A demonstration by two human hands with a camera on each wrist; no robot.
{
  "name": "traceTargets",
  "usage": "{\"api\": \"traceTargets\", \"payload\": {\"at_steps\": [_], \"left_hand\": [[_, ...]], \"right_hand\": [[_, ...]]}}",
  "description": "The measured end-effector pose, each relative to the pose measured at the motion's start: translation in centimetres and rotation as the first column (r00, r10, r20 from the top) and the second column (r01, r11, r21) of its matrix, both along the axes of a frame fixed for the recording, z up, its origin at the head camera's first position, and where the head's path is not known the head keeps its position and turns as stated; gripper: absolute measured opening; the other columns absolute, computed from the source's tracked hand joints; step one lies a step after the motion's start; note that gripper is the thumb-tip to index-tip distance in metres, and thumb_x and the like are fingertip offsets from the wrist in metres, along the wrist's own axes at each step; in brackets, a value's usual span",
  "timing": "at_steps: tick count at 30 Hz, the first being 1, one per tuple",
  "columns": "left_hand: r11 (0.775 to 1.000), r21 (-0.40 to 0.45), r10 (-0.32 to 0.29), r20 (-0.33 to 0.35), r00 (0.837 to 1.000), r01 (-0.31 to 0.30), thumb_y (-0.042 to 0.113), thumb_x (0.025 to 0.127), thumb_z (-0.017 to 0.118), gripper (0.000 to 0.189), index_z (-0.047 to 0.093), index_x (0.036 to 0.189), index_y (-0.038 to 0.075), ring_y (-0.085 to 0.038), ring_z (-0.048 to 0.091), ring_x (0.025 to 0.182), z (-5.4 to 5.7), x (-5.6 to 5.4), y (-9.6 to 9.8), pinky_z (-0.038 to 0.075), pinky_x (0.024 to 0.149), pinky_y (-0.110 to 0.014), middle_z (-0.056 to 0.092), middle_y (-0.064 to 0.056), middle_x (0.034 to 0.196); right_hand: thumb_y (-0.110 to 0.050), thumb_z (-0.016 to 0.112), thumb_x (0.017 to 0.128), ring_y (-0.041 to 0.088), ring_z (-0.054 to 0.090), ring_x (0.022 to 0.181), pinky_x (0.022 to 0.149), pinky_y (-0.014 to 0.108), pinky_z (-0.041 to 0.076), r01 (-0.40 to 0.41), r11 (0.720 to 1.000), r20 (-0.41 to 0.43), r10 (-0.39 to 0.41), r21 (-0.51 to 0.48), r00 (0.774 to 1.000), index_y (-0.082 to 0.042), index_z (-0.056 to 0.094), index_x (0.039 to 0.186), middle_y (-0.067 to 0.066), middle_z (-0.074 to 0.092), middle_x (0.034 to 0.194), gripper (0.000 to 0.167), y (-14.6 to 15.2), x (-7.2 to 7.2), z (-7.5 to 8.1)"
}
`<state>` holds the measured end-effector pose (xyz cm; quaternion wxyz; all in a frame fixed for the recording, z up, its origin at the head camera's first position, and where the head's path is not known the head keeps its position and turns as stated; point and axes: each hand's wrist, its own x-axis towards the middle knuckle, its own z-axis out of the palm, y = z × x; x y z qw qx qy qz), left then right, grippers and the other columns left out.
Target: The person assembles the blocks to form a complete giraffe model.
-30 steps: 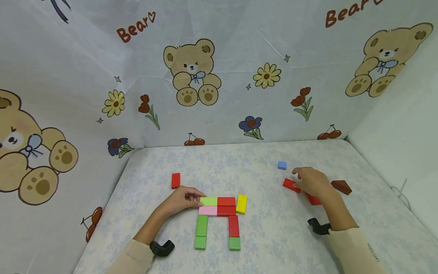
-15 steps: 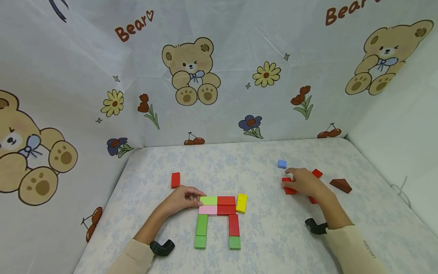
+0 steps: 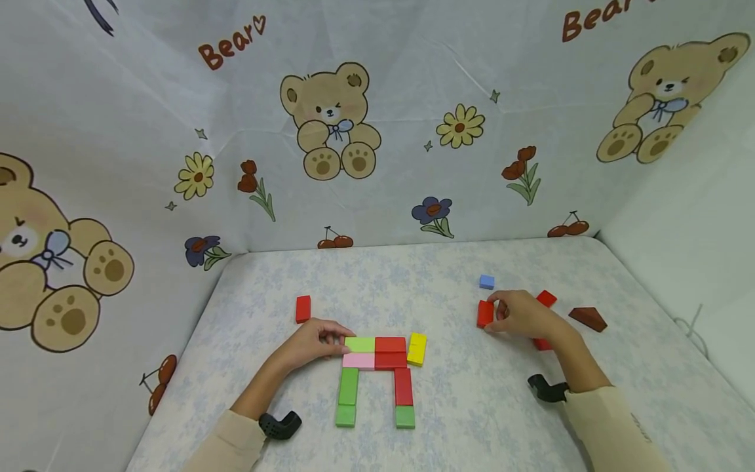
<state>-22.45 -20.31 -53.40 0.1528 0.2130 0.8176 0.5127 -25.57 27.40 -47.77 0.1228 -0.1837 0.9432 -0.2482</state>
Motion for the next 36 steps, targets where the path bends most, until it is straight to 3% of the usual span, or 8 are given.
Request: {"api": "traceTargets", "payload": {"at_steps": [3,7,14,26,31,36], "left_hand": [[1.0,0.005,0.001,-0.003,1.0,-0.001,0.019,0.084,0.085,0.029,0.079,0.113,0.018,-0.014,0.055,0.059,0.0,0.0,0.1,0.049,0.055,-0.026,0.066,-0.004,0.084],[1.0,0.0,-0.009,-0.008,1.0,0.009,0.021,0.085,0.084,0.03,0.079,0.114,0.017,-0.013,0.055,0.06,-0.1,0.0,-0.1,0.049,0.056,-0.026,0.066,-0.004,0.084],[0.997,-0.051,0.056,-0.007,0.998,-0.056,0.022,0.084,0.085,0.029,0.079,0.112,0.019,-0.014,0.054,0.064,0.2,0.4,-1.1,0.045,0.057,-0.024,0.064,-0.003,0.083],[1.0,-0.014,0.02,-0.003,1.0,-0.02,0.022,0.085,0.085,0.029,0.079,0.113,0.018,-0.014,0.054,0.062,0.4,0.3,-0.5,0.046,0.056,-0.024,0.065,-0.003,0.086],[1.0,-0.008,0.011,-0.002,1.0,-0.011,0.02,0.085,0.085,0.028,0.079,0.112,0.018,-0.014,0.055,0.061,0.4,0.3,-0.3,0.046,0.056,-0.024,0.066,-0.004,0.086],[1.0,0.002,0.007,-0.002,1.0,-0.007,0.019,0.084,0.085,0.029,0.079,0.113,0.017,-0.014,0.054,0.061,0.6,0.3,0.0,0.046,0.056,-0.024,0.066,-0.004,0.087]], "right_hand": [[-0.029,0.085,0.083,0.014,0.05,0.069,0.059,0.026,0.044,-0.001,1.0,-0.04,0.0,-0.018,0.999,0.004,0.062,0.124,-0.001,0.057,0.078,0.057,-1.1,0.0,-0.2],[-0.03,0.085,0.083,0.015,0.052,0.07,0.059,0.027,0.046,0.017,1.0,-0.02,-0.018,-0.024,1.0,0.002,0.063,0.122,0.0,0.057,0.079,0.055,-3.2,0.4,-0.2],[-0.034,0.086,0.082,0.015,0.052,0.067,0.059,0.029,0.047,0.004,1.0,-0.024,-0.004,0.006,1.0,-0.003,0.064,0.122,-0.001,0.058,0.077,0.055,-7.6,0.2,-0.3],[-0.034,0.089,0.079,0.017,0.051,0.067,0.06,0.029,0.043,0.034,0.999,-0.029,-0.032,0.039,0.999,-0.005,0.065,0.124,0.001,0.057,0.076,0.058,-11.1,-0.3,-0.4],[-0.023,0.082,0.087,0.017,0.054,0.065,0.059,0.029,0.047,0.057,0.996,0.018,-0.056,-0.063,0.998,-0.001,0.066,0.121,0.004,0.059,0.08,0.043,-11.0,-0.7,-0.5],[-0.011,0.074,0.094,0.018,0.06,0.06,0.058,0.029,0.054,0.11,0.976,0.072,-0.098,-0.189,0.993,0.002,0.066,0.116,0.005,0.064,0.079,0.027,-10.4,-1.2,-1.1]]}}
